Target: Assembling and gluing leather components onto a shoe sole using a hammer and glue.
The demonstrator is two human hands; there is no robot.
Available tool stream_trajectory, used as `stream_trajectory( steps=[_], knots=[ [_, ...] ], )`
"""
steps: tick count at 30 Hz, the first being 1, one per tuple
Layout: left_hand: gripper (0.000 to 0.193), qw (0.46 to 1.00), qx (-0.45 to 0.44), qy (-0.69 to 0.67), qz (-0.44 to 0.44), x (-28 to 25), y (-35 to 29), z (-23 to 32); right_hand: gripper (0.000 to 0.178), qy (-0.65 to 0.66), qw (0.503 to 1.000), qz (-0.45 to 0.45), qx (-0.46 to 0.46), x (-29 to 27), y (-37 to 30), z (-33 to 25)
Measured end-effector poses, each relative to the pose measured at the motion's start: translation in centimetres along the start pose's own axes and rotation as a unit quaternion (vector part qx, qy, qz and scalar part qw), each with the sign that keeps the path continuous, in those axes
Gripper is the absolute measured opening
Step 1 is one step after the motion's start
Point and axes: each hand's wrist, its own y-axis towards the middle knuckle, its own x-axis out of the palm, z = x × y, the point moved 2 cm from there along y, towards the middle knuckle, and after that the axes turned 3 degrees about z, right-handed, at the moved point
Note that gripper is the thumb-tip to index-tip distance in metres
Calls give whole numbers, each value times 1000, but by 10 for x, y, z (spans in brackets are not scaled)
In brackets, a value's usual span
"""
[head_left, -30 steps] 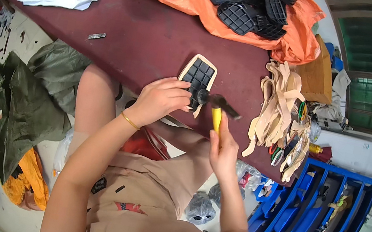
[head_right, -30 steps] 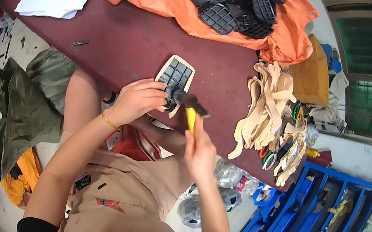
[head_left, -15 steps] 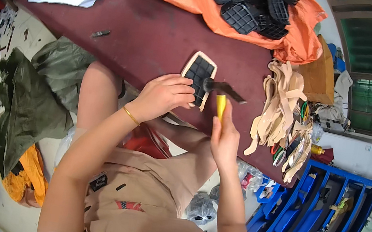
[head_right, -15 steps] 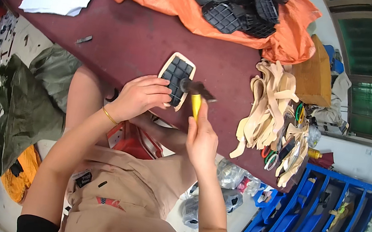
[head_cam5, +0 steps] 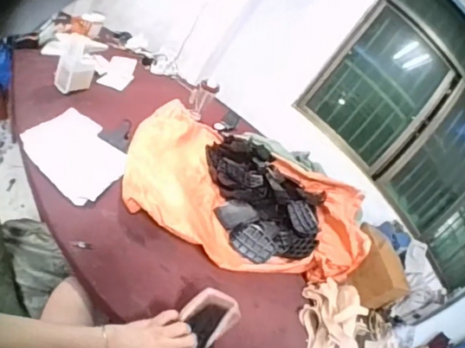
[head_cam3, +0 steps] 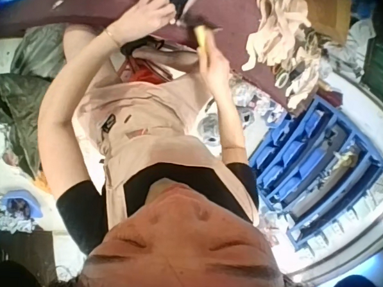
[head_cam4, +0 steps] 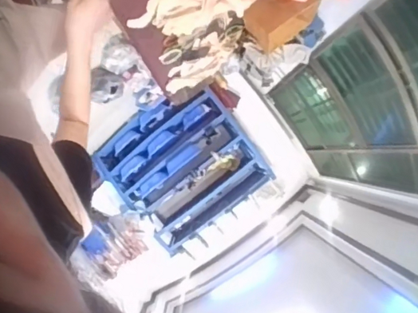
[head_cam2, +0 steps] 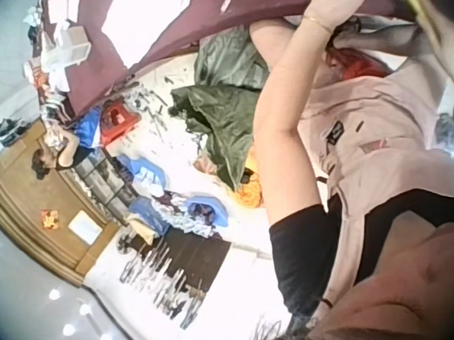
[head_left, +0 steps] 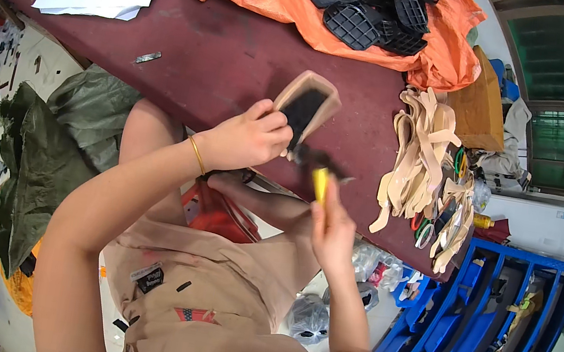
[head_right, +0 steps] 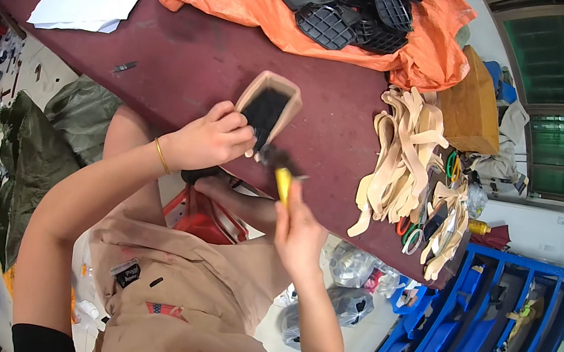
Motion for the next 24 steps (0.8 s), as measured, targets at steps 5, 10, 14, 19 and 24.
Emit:
stream_trajectory(
  steps=[5, 10, 14, 19, 24],
  knots=[
    [11, 999, 37, 16, -21, -2, -5, 5, 47, 56, 996, 60, 20, -10, -7, -9],
    [18, 999, 11, 6, -41, -8, -7, 5, 49, 0, 990, 88, -114, 12, -11, 26],
    [14, 987, -123, -90, 52, -28, 4, 5, 50, 262, 957, 85, 89, -7, -7, 30],
    [15, 946, -267, -180, 50, -32, -33, 10, 50, 379, 908, 165, 61, -38, 25, -2],
    [10, 934, -254, -248, 46, -31, -32, 1, 46, 109, 974, 181, -80, 7, 81, -13]
  ],
)
